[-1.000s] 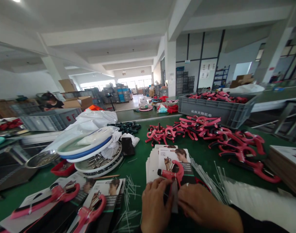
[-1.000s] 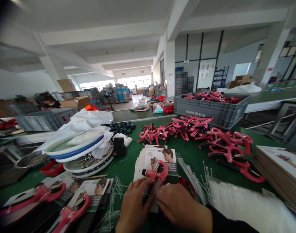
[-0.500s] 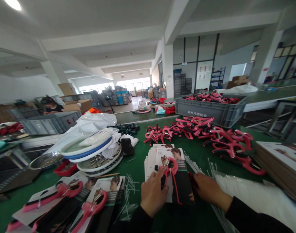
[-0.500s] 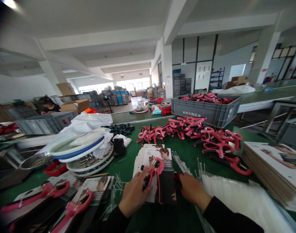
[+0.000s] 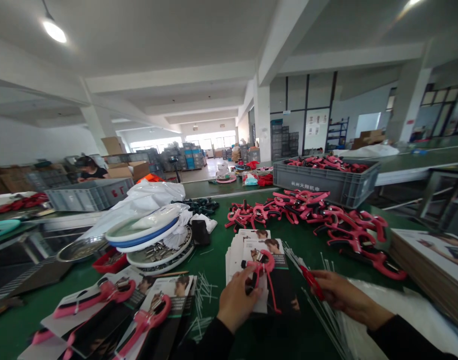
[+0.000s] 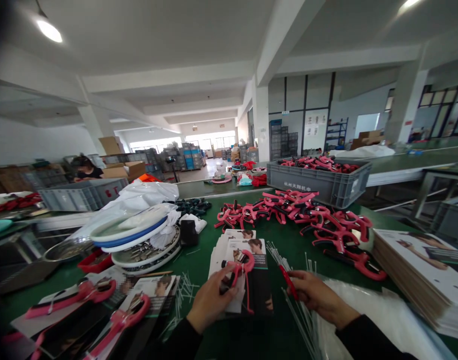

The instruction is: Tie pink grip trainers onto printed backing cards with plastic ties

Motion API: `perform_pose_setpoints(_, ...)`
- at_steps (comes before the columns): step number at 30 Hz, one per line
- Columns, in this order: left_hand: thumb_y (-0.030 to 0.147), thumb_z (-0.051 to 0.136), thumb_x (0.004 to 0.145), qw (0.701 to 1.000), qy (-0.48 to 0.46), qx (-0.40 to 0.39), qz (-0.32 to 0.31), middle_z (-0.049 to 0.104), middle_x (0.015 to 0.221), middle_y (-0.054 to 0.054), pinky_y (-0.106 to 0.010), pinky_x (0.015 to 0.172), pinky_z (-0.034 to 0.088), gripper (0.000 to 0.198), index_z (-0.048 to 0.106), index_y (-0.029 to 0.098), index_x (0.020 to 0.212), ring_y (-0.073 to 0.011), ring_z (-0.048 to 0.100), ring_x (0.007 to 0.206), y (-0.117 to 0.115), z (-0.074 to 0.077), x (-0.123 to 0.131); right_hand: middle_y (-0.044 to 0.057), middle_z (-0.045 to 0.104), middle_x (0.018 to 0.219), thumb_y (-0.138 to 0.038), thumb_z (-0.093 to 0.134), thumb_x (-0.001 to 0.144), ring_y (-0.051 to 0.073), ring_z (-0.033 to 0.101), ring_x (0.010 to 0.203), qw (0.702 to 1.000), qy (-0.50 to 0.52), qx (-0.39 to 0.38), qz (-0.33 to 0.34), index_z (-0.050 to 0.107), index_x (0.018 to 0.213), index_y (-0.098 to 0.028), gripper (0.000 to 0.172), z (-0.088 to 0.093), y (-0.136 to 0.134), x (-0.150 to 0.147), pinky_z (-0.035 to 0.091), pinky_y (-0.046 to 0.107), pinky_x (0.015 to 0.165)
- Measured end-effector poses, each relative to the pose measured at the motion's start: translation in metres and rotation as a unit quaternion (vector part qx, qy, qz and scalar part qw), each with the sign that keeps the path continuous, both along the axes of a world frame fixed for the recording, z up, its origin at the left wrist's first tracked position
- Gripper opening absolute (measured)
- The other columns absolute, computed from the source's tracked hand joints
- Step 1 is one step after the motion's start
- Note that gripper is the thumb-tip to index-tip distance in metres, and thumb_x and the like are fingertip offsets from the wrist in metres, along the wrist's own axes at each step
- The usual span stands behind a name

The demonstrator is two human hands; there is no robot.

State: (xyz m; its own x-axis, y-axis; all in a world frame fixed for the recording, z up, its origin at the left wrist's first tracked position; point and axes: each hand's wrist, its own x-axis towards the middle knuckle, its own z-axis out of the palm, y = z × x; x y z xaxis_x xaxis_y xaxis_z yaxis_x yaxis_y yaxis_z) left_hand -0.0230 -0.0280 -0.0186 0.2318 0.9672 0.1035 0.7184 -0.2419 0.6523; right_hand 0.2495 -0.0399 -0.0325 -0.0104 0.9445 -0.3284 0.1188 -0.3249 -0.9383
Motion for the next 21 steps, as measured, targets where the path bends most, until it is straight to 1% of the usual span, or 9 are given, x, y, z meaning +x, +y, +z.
perform_pose_setpoints(2, 0.03, 0.056, 0.071, 1.0, -0.007, 0.004, 0.0, 0.06, 0.106, -0.004, -0.03, 0.074, 0.044, 0.049, 0.053, 0.032, 0.12, -0.0227, 0.059, 0.09, 0.003, 0.001, -0.001, -0.003, 0.057, 0.067, -0.034, 0.065, 0.061, 0.003, 0.035, 0.04, 0.999, 0.036, 0.012, -0.006, 0.046, 0.116, -0.019, 0.06, 0.007, -0.01, -0.001, 0.012, 0.016, 0.035)
perform_pose_setpoints(4, 0.029, 0.057, 0.07, 0.999, -0.004, 0.034, 0.0, 0.058, 0.11, -0.003, -0.031, 0.078, 0.043, 0.043, 0.058, 0.033, 0.113, -0.0222, 0.057, 0.094, 0.002, 0.005, 0.001, -0.003, 0.058, 0.072, -0.038, 0.067, 0.062, 0.004, 0.038, 0.042, 0.999, 0.024, 0.038, 0.018, 0.044, 0.119, -0.02, 0.064, 0.013, -0.016, -0.007, 0.017, 0.016, 0.035)
perform_pose_setpoints(6, 0.031, 0.058, 0.071, 0.997, 0.021, 0.078, 0.006, 0.057, 0.111, -0.003, -0.032, 0.081, 0.041, 0.029, 0.064, 0.032, 0.1, -0.0228, 0.055, 0.097, -0.002, 0.011, 0.007, 0.0, 0.062, 0.08, -0.043, 0.063, 0.069, 0.008, 0.051, 0.052, 0.993, -0.041, 0.085, 0.074, 0.048, 0.116, -0.019, 0.055, 0.019, -0.019, -0.014, 0.031, 0.017, 0.04)
perform_pose_setpoints(8, 0.034, 0.056, 0.074, 0.99, 0.071, 0.12, 0.022, 0.058, 0.11, -0.004, -0.035, 0.08, 0.039, 0.019, 0.067, 0.029, 0.089, -0.0246, 0.052, 0.097, -0.008, 0.015, 0.016, 0.002, 0.066, 0.084, -0.041, 0.06, 0.073, 0.014, 0.059, 0.066, 0.964, -0.169, 0.155, 0.133, 0.053, 0.11, -0.018, 0.044, 0.024, -0.019, -0.021, 0.043, 0.022, 0.054)
perform_pose_setpoints(10, 0.032, 0.054, 0.076, 0.98, 0.126, 0.148, 0.043, 0.058, 0.11, -0.006, -0.038, 0.078, 0.037, 0.018, 0.067, 0.025, 0.085, -0.0266, 0.051, 0.096, -0.013, 0.019, 0.027, 0.006, 0.068, 0.09, -0.029, 0.058, 0.074, 0.02, 0.062, 0.079, 0.89, -0.343, 0.255, 0.157, 0.057, 0.107, -0.018, 0.035, 0.027, -0.016, -0.024, 0.047, 0.029, 0.069)
perform_pose_setpoints(12, 0.026, 0.051, 0.076, 0.971, 0.163, 0.167, 0.053, 0.058, 0.11, -0.009, -0.04, 0.077, 0.036, 0.019, 0.067, 0.022, 0.085, -0.0282, 0.05, 0.096, -0.013, 0.021, 0.037, 0.009, 0.067, 0.096, -0.016, 0.053, 0.072, 0.023, 0.063, 0.087, 0.776, -0.501, 0.352, 0.149, 0.057, 0.111, -0.019, 0.039, 0.031, -0.011, -0.025, 0.047, 0.033, 0.075)
perform_pose_setpoints(15, 0.02, 0.048, 0.076, 0.968, 0.176, 0.169, 0.061, 0.061, 0.1, -0.011, -0.04, 0.075, 0.037, 0.019, 0.067, 0.018, 0.079, -0.029, 0.05, 0.094, -0.008, 0.021, 0.046, 0.008, 0.067, 0.09, -0.002, 0.047, 0.068, 0.021, 0.064, 0.077, 0.636, -0.633, 0.415, 0.148, 0.055, 0.117, -0.022, 0.053, 0.041, -0.005, -0.027, 0.048, 0.03, 0.065)
perform_pose_setpoints(18, 0.018, 0.049, 0.074, 0.981, 0.116, 0.144, 0.051, 0.061, 0.096, -0.012, -0.038, 0.076, 0.039, 0.018, 0.067, 0.017, 0.073, -0.0267, 0.052, 0.093, 0.002, 0.017, 0.044, 0.004, 0.064, 0.077, -0.002, 0.051, 0.07, 0.02, 0.062, 0.066, 0.56, -0.691, 0.426, 0.165, 0.059, 0.107, -0.026, 0.045, 0.058, -0.002, -0.032, 0.045, 0.028, 0.055)
perform_pose_setpoints(21, 0.016, 0.049, 0.074, 0.992, 0.012, 0.121, 0.021, 0.061, 0.096, -0.011, -0.036, 0.084, 0.039, 0.017, 0.066, 0.017, 0.071, -0.0239, 0.053, 0.094, 0.009, 0.01, 0.036, 0.004, 0.063, 0.076, -0.004, 0.056, 0.07, 0.02, 0.061, 0.068, 0.512, -0.703, 0.458, 0.181, 0.063, 0.093, -0.026, 0.032, 0.07, 0.0, -0.039, 0.043, 0.028, 0.058)
